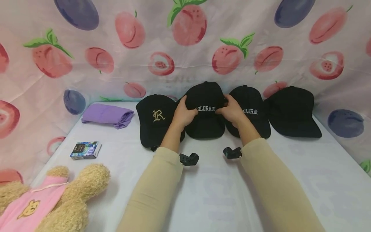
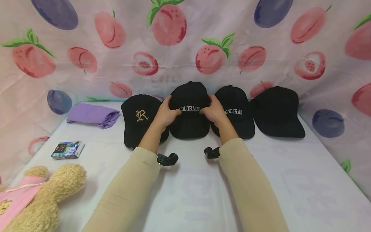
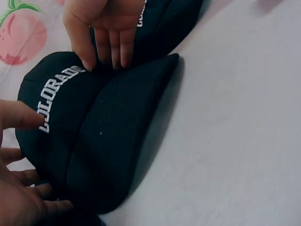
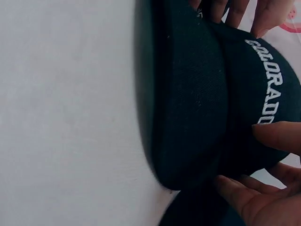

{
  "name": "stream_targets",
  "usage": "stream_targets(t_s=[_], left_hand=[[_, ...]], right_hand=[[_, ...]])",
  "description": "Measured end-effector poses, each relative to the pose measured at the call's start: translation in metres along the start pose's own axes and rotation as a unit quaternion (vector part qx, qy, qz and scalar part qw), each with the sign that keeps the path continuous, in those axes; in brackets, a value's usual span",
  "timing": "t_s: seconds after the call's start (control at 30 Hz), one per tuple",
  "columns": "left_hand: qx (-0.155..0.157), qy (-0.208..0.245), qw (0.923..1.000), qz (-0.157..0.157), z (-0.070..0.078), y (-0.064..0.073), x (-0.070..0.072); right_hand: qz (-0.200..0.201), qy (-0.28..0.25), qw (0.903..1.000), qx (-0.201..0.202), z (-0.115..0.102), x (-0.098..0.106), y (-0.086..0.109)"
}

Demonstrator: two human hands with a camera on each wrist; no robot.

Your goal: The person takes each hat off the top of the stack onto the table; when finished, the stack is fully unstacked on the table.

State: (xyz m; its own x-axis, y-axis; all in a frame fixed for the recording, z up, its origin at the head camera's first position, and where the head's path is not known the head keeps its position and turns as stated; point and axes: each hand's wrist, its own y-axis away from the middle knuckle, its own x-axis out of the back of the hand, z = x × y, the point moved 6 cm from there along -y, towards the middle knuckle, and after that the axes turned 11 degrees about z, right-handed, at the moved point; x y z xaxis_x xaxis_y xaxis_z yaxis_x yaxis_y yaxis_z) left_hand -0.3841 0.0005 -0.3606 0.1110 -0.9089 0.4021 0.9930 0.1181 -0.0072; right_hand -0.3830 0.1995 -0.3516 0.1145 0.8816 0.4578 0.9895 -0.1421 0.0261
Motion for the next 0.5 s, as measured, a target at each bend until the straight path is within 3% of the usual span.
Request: stream_targets(t_s=[0.27,0.5], left_hand=[[-0.001,0.04,0.9979,-0.051,-0.0034,0.0022,-0.0013],[-0.015,0.043,0.9974,-0.056,0.0019,0.0032,0.0037]], right_hand=[[0.02,-0.023,0.9995,-0.006,-0.0077,0.0018,0.0039],[0.033,-0.027,0.9991,-0.005,-0.0081,0.0011,0.0069]])
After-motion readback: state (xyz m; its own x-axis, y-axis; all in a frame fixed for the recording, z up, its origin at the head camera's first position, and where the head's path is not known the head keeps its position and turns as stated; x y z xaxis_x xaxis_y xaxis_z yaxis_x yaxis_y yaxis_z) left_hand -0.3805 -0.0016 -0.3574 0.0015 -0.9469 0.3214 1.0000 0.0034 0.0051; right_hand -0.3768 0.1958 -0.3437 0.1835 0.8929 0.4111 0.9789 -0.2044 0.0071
